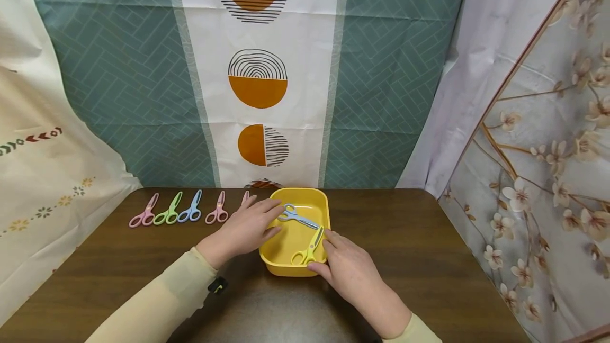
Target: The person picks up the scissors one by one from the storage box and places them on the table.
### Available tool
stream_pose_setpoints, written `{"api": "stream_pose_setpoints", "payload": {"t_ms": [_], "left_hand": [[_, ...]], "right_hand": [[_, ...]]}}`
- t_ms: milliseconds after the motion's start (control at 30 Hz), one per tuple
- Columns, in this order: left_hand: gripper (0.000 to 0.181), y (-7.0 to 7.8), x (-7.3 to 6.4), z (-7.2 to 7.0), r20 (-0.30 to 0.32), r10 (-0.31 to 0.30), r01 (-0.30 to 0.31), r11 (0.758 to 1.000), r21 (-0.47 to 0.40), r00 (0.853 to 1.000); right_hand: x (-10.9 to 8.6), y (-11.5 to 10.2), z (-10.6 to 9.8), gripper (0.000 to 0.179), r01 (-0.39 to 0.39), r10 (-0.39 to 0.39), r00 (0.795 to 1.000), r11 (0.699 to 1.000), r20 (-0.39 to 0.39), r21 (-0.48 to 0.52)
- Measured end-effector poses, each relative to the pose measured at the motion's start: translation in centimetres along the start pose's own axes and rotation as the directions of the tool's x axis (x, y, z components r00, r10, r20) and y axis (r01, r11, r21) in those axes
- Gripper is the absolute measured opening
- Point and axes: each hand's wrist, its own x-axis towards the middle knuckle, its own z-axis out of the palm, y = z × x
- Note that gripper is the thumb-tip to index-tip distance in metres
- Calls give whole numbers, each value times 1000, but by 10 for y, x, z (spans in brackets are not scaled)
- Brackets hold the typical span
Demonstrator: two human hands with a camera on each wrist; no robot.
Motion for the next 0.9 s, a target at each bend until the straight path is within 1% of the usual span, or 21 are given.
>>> {"api": "stream_pose_setpoints", "payload": {"t_ms": [100, 200, 367, 633, 900], "left_hand": [[55, 1, 7, 0, 13, 25, -25, 1000, -1, 1000], [54, 2, 14, 0, 37, 35, -35, 999, 3, 999], [55, 5, 22, 0, 86, 24, -24, 1000, -3, 996], [53, 6, 34, 5, 112, 28, -32, 999, 35, 993], [53, 5, 47, 11, 176, 16, -27, 998, 61, 984]], "right_hand": [[0, 1, 0, 69, 6, -6, 1000, 1000, -9, -2], [0, 1, 0, 69, 10, -10, 1000, 1000, -13, -5], [0, 1, 0, 69, 7, -7, 1000, 1000, -4, 2], [-1, 1, 0, 70, 1, -1, 1000, 1000, 4, 9], [0, 0, 1, 71, -12, 12, 1000, 1000, 17, 11]]}}
